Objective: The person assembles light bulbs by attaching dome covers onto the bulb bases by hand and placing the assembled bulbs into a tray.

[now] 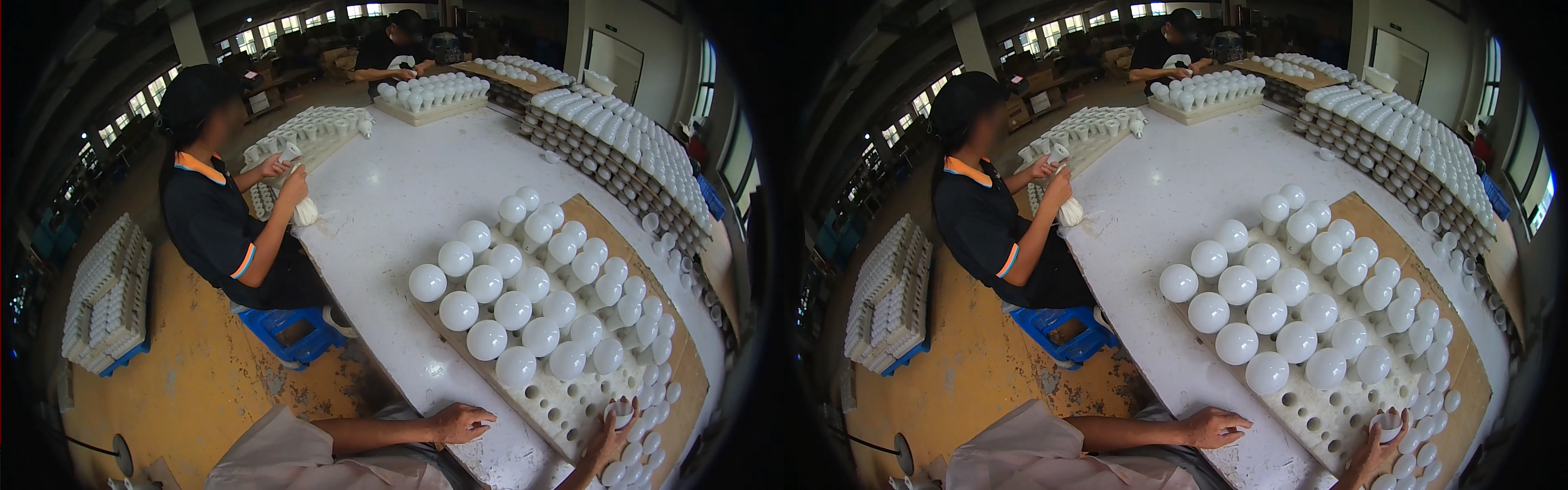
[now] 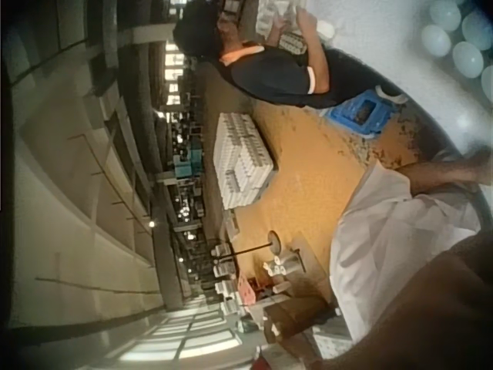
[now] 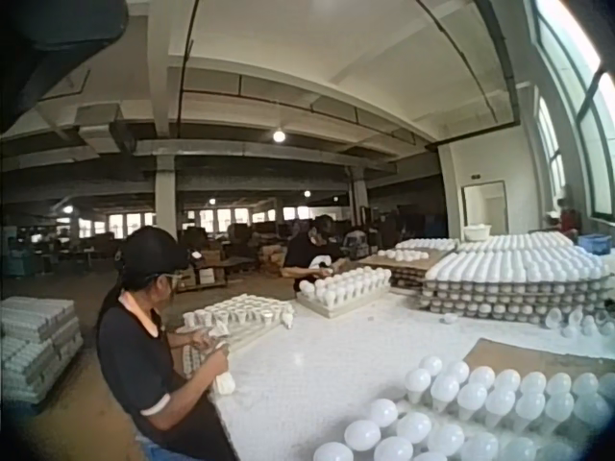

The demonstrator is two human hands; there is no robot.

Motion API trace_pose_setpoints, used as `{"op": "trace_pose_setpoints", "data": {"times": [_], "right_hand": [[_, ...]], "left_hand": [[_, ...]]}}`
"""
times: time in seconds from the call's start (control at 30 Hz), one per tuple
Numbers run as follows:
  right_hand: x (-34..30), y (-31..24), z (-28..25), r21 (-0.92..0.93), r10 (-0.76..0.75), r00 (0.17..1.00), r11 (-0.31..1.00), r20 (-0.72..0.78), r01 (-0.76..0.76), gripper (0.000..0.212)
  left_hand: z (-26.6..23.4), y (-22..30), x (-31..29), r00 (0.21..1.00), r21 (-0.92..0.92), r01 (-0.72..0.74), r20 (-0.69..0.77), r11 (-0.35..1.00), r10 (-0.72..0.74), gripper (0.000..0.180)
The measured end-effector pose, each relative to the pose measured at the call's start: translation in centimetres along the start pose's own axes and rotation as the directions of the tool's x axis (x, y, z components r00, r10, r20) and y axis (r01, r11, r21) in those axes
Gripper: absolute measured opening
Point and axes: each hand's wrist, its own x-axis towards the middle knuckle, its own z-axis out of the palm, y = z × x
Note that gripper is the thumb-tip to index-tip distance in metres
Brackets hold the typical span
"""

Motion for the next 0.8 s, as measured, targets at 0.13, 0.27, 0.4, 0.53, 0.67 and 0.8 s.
{"op": "trace_pose_setpoints", "data": {"times": [0.13,0.27,0.4,0.53,0.67,0.8], "right_hand": [[0.0,0.0,0.1,-0.003,-0.005,1.000,1.000,0.000,0.005,0.069],[-0.3,-0.5,0.3,-0.033,-0.011,1.000,0.999,-0.005,0.011,0.068],[-0.4,-0.8,0.5,-0.101,0.017,1.000,0.995,-0.016,-0.018,0.065],[-0.4,-0.6,0.3,-0.082,0.004,1.000,0.997,0.005,-0.003,0.065],[-0.8,-1.5,0.9,-0.089,0.020,1.000,0.996,-0.001,-0.020,0.065],[-0.5,-0.9,0.4,-0.082,0.004,1.000,0.997,0.014,-0.003,0.065]], "left_hand": [[-0.1,0.0,0.0,0.999,0.014,-0.036,0.005,0.999,0.036,0.028],[-0.1,0.0,0.1,0.999,0.009,-0.035,-0.012,0.999,0.035,0.028],[-0.3,0.3,0.1,1.000,0.020,-0.029,-0.005,0.999,0.029,0.028],[-0.2,0.3,0.1,1.000,-0.026,0.010,-0.006,1.000,-0.010,0.027],[-0.1,0.3,0.0,1.000,-0.024,0.006,-0.013,1.000,-0.007,0.027],[-0.1,0.2,0.0,1.000,-0.062,0.008,-0.017,0.998,-0.009,0.028]]}}
